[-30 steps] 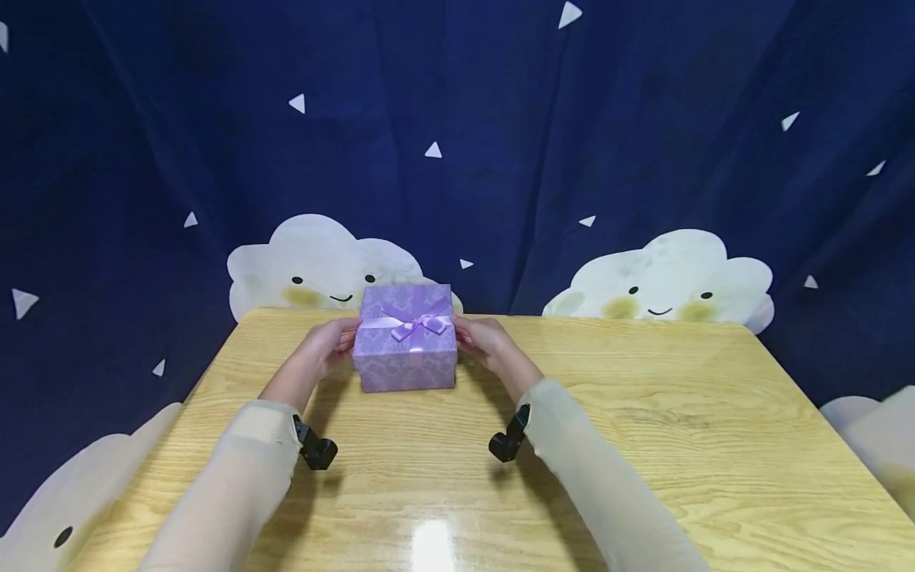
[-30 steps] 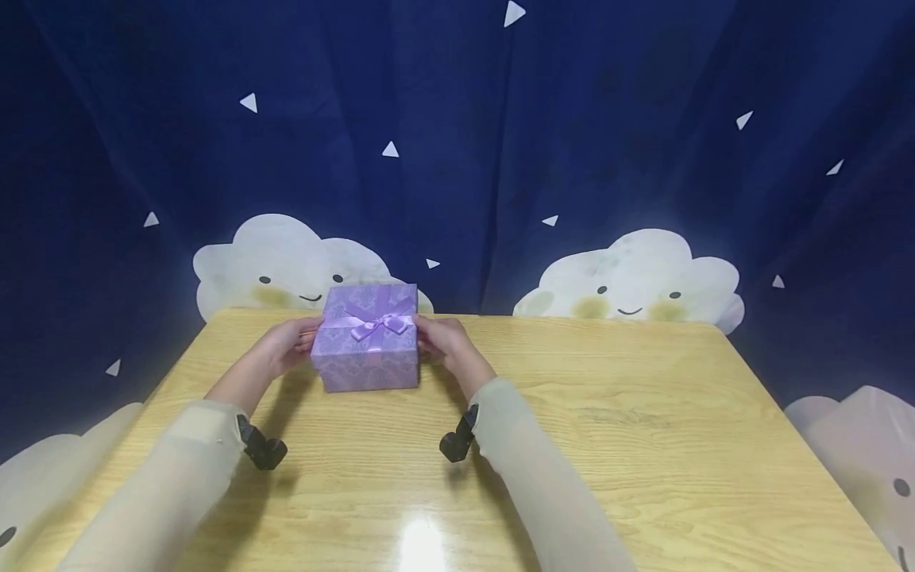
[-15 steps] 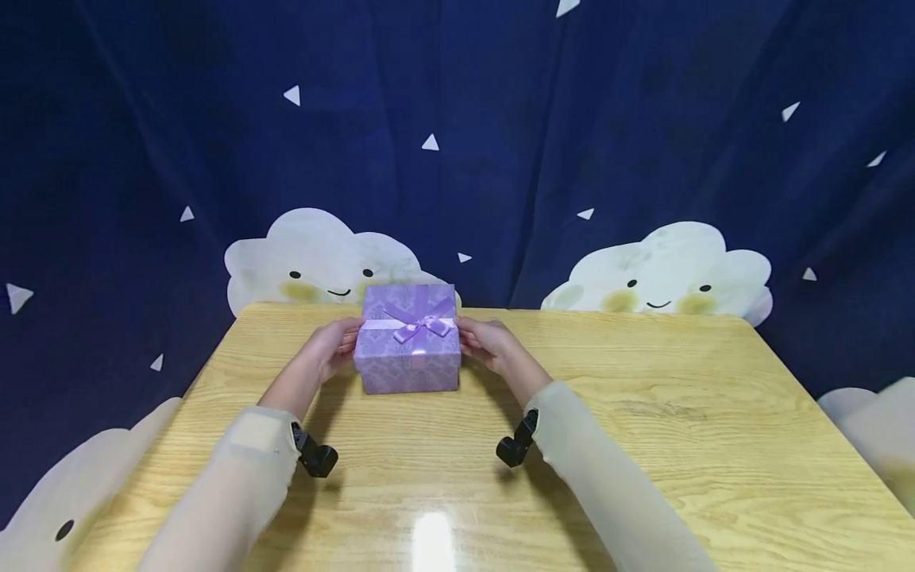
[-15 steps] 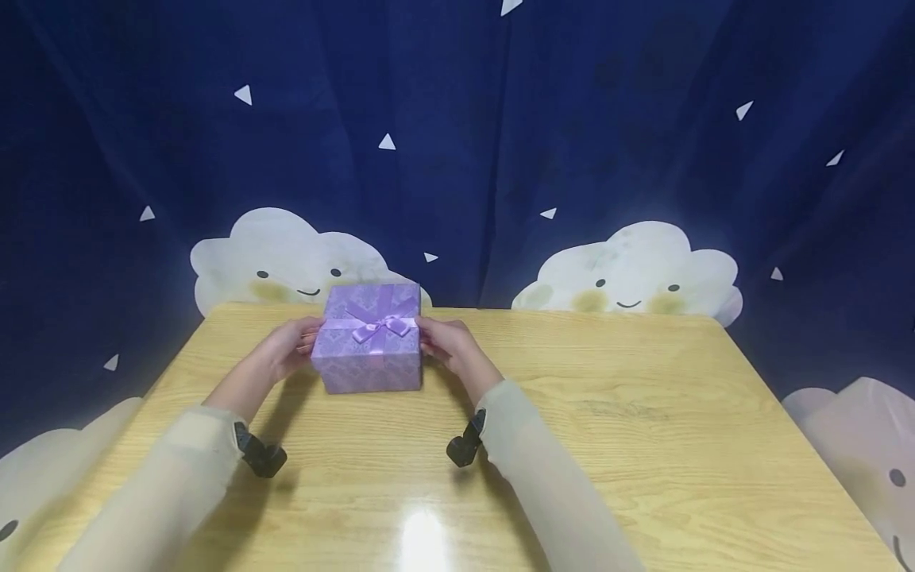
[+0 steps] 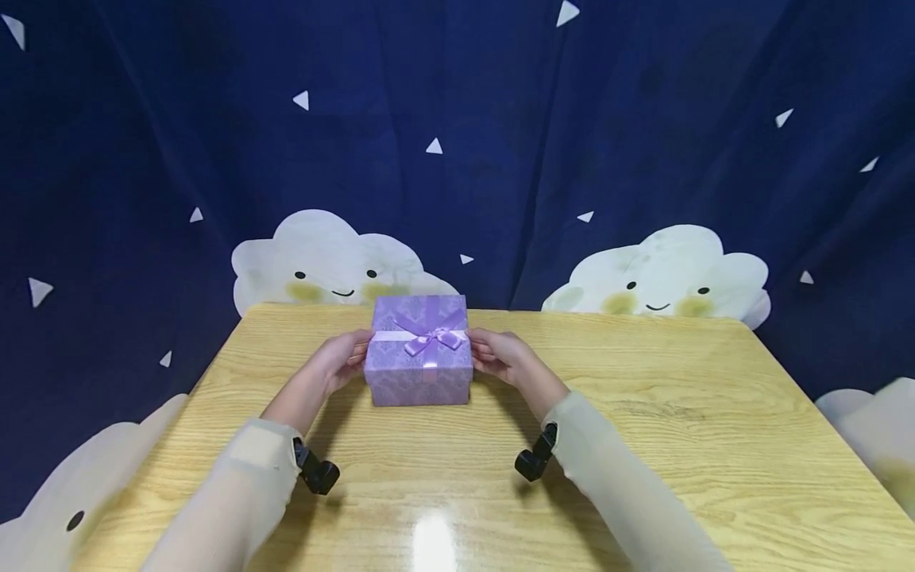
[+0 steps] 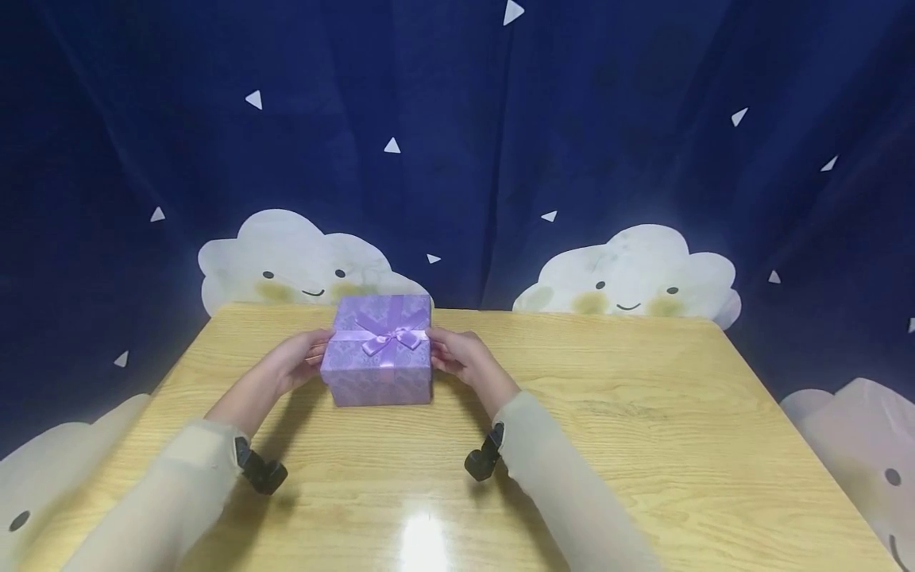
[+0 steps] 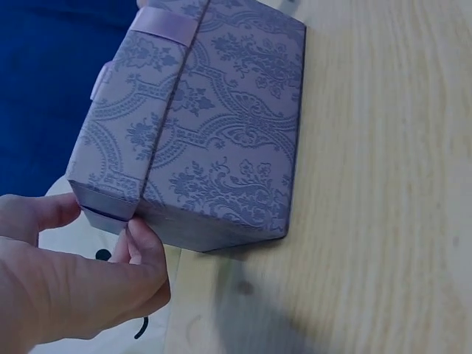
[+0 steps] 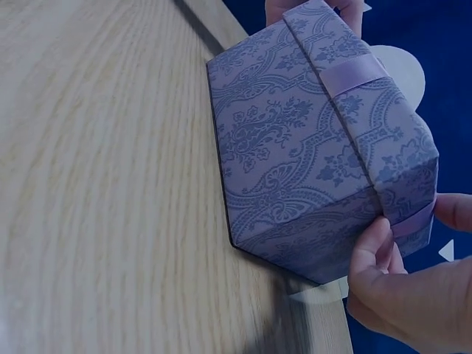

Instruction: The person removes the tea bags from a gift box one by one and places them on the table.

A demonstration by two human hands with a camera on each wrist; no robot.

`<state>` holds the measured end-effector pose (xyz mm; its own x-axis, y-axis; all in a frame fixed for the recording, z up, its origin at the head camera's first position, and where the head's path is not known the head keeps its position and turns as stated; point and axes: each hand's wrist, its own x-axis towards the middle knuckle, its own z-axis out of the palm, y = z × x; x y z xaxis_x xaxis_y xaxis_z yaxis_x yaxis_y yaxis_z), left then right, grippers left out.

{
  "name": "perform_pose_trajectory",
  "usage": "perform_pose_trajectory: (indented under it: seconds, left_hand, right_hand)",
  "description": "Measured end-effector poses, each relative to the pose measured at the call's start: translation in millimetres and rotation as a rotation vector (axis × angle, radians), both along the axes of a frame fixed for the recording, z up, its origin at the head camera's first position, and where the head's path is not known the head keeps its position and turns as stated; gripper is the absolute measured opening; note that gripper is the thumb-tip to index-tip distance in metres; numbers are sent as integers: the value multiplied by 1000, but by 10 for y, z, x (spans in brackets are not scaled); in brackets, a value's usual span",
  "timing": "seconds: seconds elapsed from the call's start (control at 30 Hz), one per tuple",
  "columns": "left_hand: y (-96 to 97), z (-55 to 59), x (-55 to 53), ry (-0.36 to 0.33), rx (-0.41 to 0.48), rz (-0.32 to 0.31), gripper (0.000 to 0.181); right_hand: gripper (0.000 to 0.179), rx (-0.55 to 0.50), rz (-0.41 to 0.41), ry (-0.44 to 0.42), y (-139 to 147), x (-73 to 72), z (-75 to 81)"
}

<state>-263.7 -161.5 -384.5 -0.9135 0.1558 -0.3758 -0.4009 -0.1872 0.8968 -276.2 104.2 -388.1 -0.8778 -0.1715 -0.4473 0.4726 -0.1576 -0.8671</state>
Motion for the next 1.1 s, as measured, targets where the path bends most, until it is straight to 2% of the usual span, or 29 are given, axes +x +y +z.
perform_pose_trajectory:
  seconds: [0.17, 0.47, 0.57, 0.77, 0.9, 1.1]
  left_hand:
    - [1, -14, 35, -27, 7, -8, 9]
    - [78, 9, 152, -15, 18, -22, 9]
    - [111, 3, 206, -14, 11, -17, 17]
    - [185, -18, 338, 10, -95, -13, 50]
    - [231, -43, 408, 31, -134, -26, 50]
    - [297, -54, 490, 32, -134, -31, 48]
  right_hand:
    - [10, -10, -2, -20, 19, 71, 9]
    - [7, -26, -1, -77, 108, 205, 53]
    - [7, -25, -6, -87, 143, 265, 62]
    - [10, -39, 11, -88, 218, 390, 32]
    - [13, -52, -2, -88, 266, 466, 7]
    - [16, -36, -4, -60, 355, 600, 5]
